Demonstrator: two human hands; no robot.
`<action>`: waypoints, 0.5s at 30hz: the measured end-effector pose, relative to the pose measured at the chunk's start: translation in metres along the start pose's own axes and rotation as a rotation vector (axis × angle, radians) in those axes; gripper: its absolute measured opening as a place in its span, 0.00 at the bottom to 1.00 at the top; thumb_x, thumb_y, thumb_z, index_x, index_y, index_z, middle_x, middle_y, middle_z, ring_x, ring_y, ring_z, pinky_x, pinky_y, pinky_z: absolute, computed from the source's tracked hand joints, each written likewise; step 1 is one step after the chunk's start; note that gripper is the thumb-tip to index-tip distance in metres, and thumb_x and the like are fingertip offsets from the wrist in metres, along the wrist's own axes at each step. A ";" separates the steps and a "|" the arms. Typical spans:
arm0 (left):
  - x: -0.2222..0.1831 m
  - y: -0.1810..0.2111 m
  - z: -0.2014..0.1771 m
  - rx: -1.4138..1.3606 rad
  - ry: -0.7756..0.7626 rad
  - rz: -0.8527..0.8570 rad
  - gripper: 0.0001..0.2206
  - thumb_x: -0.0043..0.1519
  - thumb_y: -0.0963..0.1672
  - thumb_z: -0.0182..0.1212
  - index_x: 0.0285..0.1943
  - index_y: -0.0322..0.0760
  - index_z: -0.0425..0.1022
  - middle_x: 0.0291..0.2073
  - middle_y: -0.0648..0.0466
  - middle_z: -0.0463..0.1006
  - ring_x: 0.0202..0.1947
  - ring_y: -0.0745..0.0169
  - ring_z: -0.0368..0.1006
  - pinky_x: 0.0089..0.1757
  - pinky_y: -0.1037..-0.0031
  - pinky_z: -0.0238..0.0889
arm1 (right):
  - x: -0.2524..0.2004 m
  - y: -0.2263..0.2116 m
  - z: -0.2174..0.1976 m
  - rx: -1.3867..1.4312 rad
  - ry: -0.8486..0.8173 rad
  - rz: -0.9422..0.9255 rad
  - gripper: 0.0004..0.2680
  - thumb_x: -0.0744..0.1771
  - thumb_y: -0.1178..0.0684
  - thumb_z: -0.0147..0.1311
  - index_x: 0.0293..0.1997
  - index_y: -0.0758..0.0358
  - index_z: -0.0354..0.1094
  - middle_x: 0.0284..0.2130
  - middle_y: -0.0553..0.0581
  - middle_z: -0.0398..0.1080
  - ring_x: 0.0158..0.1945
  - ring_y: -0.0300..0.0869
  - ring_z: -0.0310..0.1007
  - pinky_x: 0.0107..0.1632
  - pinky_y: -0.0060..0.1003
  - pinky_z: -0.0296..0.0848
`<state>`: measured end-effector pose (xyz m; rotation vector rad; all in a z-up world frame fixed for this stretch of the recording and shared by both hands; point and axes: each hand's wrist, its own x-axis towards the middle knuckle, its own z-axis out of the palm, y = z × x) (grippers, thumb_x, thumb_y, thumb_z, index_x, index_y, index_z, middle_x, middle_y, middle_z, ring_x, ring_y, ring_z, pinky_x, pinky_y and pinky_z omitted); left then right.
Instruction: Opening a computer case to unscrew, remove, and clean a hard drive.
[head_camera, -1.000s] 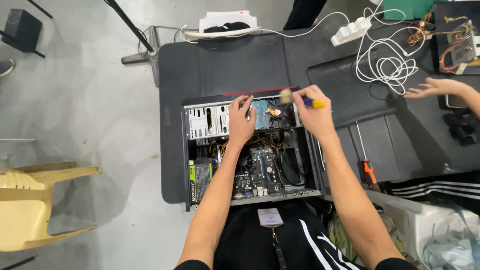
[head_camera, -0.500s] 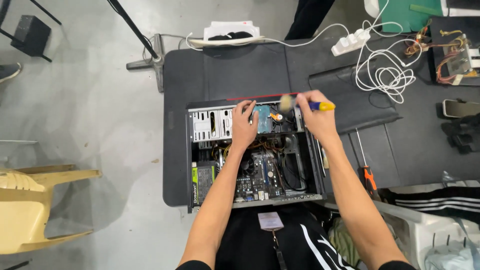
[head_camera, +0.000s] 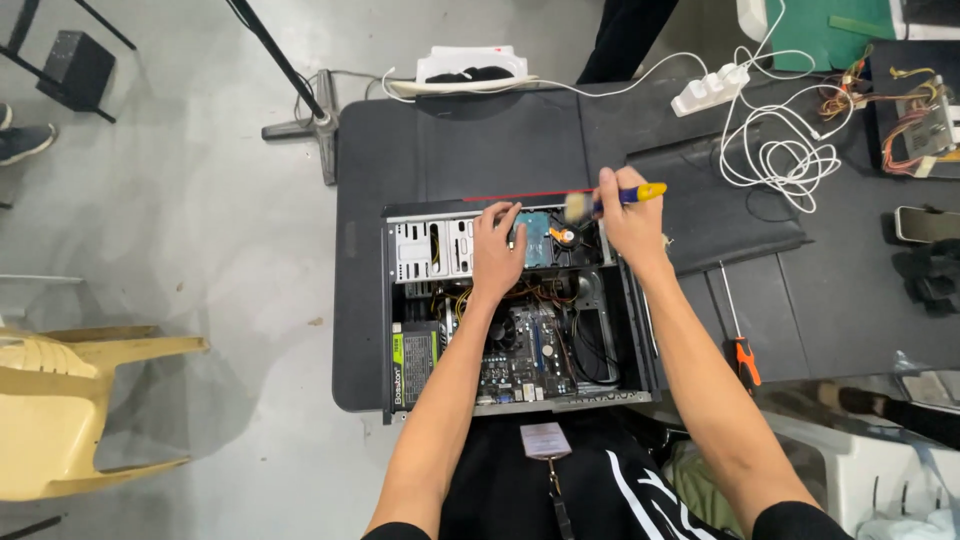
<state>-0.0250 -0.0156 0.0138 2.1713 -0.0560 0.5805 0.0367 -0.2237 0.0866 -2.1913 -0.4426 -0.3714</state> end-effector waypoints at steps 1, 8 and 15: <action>0.001 0.001 0.001 -0.007 0.001 -0.003 0.14 0.71 0.44 0.52 0.63 0.35 0.75 0.54 0.51 0.70 0.57 0.55 0.66 0.55 0.63 0.66 | 0.006 0.007 0.003 0.012 0.111 -0.009 0.15 0.74 0.51 0.50 0.25 0.54 0.66 0.19 0.52 0.71 0.28 0.42 0.77 0.37 0.33 0.74; 0.000 -0.001 0.004 0.017 0.019 0.020 0.14 0.69 0.42 0.54 0.62 0.35 0.75 0.54 0.50 0.70 0.55 0.54 0.67 0.55 0.62 0.67 | 0.000 -0.007 0.010 0.038 -0.022 0.036 0.17 0.74 0.45 0.50 0.23 0.51 0.66 0.16 0.48 0.70 0.30 0.46 0.77 0.39 0.37 0.73; 0.001 0.000 0.000 0.025 0.025 0.023 0.14 0.68 0.42 0.56 0.61 0.35 0.76 0.53 0.51 0.70 0.55 0.54 0.67 0.55 0.62 0.67 | -0.001 0.007 0.017 -0.067 -0.099 0.089 0.15 0.73 0.49 0.50 0.25 0.60 0.58 0.19 0.60 0.64 0.30 0.56 0.72 0.37 0.44 0.69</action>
